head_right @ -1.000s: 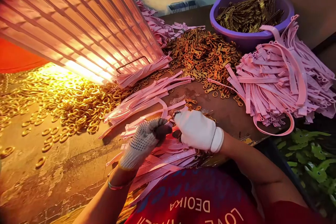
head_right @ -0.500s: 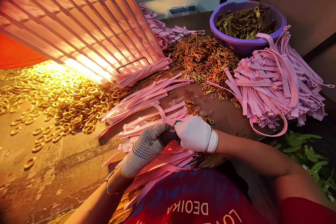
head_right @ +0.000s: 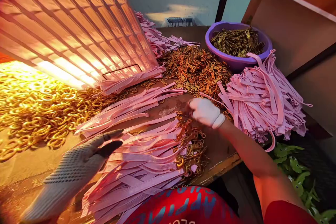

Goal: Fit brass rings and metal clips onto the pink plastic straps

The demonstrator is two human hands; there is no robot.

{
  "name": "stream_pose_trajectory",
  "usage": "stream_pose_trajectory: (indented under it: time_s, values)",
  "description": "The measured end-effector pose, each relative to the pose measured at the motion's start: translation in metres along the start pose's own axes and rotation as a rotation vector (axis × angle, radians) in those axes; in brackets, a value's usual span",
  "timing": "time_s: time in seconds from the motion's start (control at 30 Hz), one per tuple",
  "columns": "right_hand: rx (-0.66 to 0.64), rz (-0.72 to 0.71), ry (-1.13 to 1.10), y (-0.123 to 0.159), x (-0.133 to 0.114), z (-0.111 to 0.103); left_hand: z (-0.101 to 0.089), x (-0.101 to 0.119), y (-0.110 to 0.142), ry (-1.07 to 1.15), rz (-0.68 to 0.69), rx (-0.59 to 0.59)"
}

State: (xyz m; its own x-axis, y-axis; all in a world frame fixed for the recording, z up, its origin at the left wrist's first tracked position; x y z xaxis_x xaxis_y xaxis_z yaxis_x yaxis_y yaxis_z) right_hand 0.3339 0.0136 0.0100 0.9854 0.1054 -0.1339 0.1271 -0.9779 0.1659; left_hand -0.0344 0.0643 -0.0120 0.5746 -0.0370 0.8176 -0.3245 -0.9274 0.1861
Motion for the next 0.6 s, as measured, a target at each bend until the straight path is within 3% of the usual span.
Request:
stream_pose_trajectory:
  time_s: [0.1, 0.2, 0.3, 0.43, 0.53, 0.6]
  values:
    - [-0.005, 0.195, 0.180, -0.043, 0.047, -0.006, 0.014, 0.019, 0.005, 0.372, -0.220, -0.084]
    - [-0.071, 0.179, 0.286, -0.073, 0.070, -0.007, 0.024, 0.038, 0.003, 0.890, -0.394, -0.259]
    - [-0.122, 0.104, 0.363, -0.083, 0.077, -0.001, 0.030, 0.044, 0.002, 1.185, -0.453, -0.394]
    - [-0.112, 0.082, 0.438, -0.079, 0.086, 0.007, 0.037, 0.034, 0.008, 1.150, -0.399, -0.321]
    - [0.028, 0.116, 0.364, -0.070, 0.082, 0.010, 0.043, 0.030, 0.010, 1.052, -0.316, -0.307]
    - [0.158, 0.104, 0.165, -0.057, 0.064, 0.011, 0.045, 0.031, 0.011, 1.000, -0.257, -0.305]
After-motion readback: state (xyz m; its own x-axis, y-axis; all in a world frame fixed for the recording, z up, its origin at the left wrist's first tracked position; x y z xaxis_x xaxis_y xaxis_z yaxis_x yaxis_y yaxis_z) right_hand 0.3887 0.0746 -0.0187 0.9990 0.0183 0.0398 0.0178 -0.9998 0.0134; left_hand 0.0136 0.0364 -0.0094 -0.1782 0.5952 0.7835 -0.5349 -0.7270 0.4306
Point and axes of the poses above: each hand's wrist, its own y-axis away from the middle knuckle, its own z-axis out of the palm, x = y × z, the point moved 1 cm from there along -y, towards the middle knuckle, and after that the axes turned 5 degrees about -x, right-handed, at the moved point
